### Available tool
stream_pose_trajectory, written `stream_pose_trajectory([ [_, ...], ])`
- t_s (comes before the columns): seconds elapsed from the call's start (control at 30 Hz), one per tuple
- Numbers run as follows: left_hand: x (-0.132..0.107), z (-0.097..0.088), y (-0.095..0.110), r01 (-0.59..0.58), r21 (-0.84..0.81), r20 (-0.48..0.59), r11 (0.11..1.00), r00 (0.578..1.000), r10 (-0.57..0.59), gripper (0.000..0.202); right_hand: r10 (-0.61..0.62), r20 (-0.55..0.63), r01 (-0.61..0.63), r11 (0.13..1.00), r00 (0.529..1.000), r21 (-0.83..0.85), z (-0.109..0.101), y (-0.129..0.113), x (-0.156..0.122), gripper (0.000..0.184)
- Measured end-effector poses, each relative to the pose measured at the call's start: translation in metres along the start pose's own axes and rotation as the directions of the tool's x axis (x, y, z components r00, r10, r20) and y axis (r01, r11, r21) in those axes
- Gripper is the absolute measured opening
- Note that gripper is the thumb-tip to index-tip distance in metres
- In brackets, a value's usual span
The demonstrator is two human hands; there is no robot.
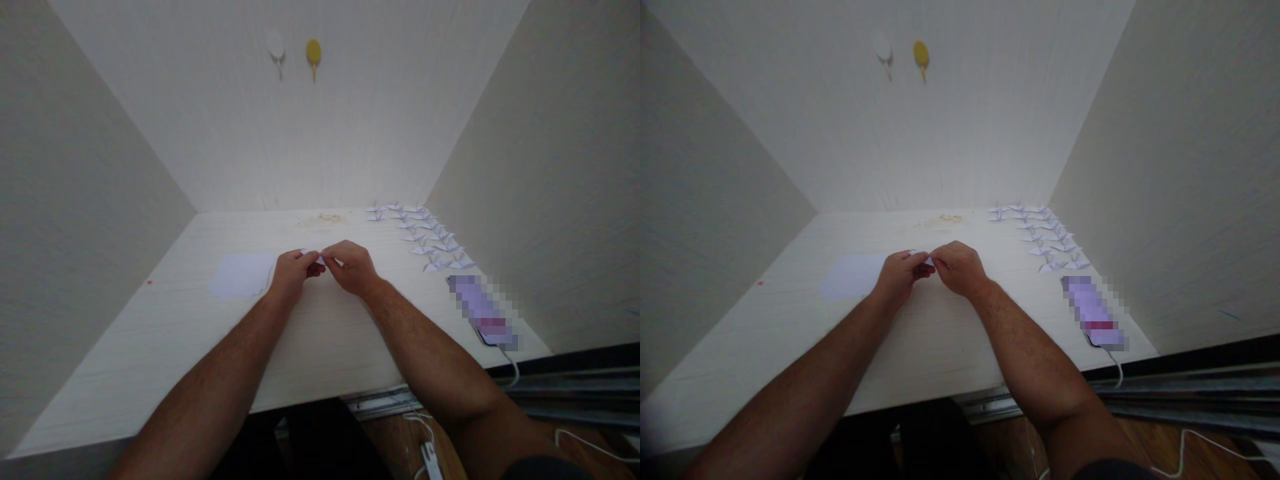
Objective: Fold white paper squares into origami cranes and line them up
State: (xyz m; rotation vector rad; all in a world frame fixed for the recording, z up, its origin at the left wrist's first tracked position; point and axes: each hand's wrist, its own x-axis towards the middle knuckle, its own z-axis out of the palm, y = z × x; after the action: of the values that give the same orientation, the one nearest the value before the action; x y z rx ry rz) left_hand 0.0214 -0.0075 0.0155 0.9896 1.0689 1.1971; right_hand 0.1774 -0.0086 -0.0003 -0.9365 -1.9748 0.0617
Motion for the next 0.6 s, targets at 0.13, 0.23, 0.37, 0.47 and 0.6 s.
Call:
stream_pose_trajectory([
  [0.13, -0.0015, 0.0008, -0.0005, -0.005, -0.054, 0.007, 0.999, 1.000, 0.005, 0.027, -0.014, 0.023, 0.013, 1.000, 1.000, 0.027, -0.0025, -0.0001, 0.0011, 0.019],
  [0.23, -0.0011, 0.0020, -0.0019, -0.069, -0.065, -0.035, 0.996, 0.997, 0.066, 0.028, -0.037, -0.009, 0.038, 0.997, 0.999, 0.063, -0.0020, -0.0022, 0.0018, 0.021],
  [0.37, -0.0014, 0.0041, -0.0020, -0.152, -0.052, -0.050, 0.987, 0.988, 0.149, 0.030, 0.026, -0.121, -0.015, 0.995, 0.992, 0.094, 0.0024, -0.0042, 0.0011, 0.017],
  [0.47, -0.0022, 0.0054, -0.0017, -0.163, -0.057, -0.045, 0.985, 0.986, 0.160, 0.029, 0.072, -0.147, -0.059, 0.994, 0.987, 0.088, 0.0034, -0.0047, 0.0010, 0.015],
  [0.6, -0.0026, 0.0064, -0.0025, -0.168, -0.078, -0.070, 0.983, 0.984, 0.162, 0.025, 0.013, -0.114, -0.008, 0.999, 0.993, 0.044, 0.0003, -0.0054, 0.0025, 0.016],
])
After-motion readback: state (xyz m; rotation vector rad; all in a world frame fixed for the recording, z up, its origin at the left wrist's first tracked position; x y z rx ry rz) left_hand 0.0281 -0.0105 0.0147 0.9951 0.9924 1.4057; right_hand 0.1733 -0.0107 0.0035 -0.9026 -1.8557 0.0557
